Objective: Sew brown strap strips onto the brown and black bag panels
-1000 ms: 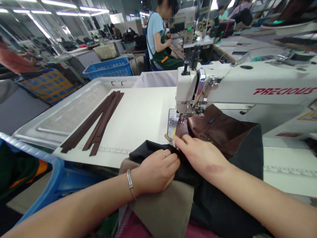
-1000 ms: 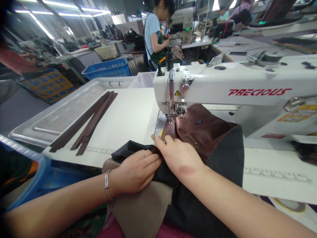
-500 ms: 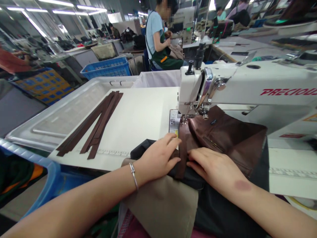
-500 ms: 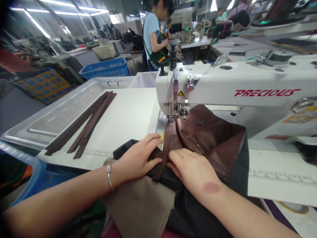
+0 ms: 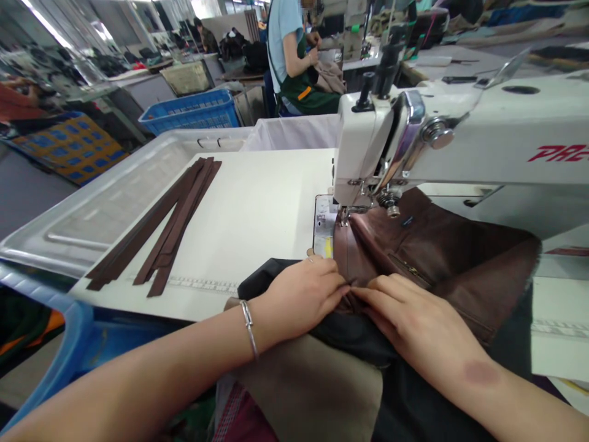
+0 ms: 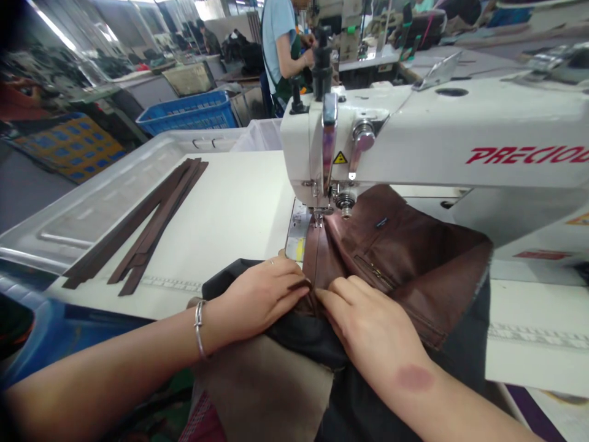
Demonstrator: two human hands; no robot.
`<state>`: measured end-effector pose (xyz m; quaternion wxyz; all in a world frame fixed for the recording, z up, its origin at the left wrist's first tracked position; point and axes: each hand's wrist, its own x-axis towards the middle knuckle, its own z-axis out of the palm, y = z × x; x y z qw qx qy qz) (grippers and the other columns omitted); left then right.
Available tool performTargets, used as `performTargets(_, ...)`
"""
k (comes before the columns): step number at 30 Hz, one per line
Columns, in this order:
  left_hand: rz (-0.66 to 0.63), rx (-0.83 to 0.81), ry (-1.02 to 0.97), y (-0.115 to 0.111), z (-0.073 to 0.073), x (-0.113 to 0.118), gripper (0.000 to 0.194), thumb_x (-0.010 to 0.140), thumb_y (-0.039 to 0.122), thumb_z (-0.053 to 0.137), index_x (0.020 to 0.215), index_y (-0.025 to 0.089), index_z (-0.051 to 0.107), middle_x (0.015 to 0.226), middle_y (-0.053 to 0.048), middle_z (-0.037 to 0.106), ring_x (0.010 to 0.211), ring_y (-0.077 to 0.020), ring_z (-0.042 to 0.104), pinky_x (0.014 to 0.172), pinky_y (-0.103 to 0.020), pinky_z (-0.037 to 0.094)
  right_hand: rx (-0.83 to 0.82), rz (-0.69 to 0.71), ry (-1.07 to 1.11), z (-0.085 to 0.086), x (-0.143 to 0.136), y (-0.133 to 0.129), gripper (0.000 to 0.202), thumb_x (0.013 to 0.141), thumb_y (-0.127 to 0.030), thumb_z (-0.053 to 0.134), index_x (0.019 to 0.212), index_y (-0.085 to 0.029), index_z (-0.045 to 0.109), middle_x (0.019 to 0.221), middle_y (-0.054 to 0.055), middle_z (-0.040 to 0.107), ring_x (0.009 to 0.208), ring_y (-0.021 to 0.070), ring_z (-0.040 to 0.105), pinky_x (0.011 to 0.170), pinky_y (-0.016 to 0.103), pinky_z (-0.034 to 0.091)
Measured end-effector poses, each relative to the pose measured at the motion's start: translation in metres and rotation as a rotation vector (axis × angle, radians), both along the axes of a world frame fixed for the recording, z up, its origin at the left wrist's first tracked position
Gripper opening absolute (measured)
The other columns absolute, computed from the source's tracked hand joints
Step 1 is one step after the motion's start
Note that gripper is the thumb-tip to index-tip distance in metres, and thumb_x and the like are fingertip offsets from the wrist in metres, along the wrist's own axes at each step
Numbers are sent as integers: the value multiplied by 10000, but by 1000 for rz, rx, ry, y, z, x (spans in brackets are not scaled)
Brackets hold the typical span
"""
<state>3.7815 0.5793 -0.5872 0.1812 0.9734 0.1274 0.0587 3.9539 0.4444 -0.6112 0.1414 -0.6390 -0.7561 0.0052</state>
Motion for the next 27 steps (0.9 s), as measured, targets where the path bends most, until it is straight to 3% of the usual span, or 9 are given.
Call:
performTargets(2, 126, -162, -69, 4, 3, -1, 402, 992, 300, 349, 744, 131, 617, 876, -50, 600, 853, -159, 554, 823, -285, 455, -4, 64, -18, 1, 4, -2, 302, 900, -145, 501, 1186, -199, 578, 870, 33, 562, 796, 188, 508, 686, 319, 470)
performTargets(4, 232, -309, -104, 8, 7, -3, 432, 990, 314, 363, 667, 132, 585, 853, -29, 608, 798, -128, 561, 763, -242, 450, -11, 123, -24, 4, 8, -2, 311, 902, -115, 466, 1177, -193, 589, 877, 38, 565, 799, 189, 501, 682, 320, 462)
performTargets(7, 253, -396, -66, 10, 9, -2, 432, 976, 334, 402, 640, 129, 579, 829, -21, 612, 767, -122, 561, 715, -228, 438, -3, 196, 13, 7, 11, -1, 268, 909, -118, 449, 1103, -194, 617, 956, 46, 577, 849, 197, 502, 741, 348, 449)
performTargets(13, 185, -350, 11, 11, 3, 9, 373, 973, 320, 409, 787, 124, 666, 884, -59, 636, 880, -167, 575, 798, -266, 446, -27, 168, -25, 5, 11, -4, 372, 883, -101, 481, 1240, -183, 550, 887, 29, 554, 791, 192, 475, 728, 360, 429)
performTargets(27, 128, -285, -14, 12, -1, 9, 378, 986, 331, 374, 886, 126, 675, 896, -61, 633, 934, -182, 574, 886, -318, 458, -52, 162, -58, 6, 10, -4, 416, 852, -83, 476, 1232, -222, 572, 875, 36, 544, 791, 198, 467, 698, 347, 412)
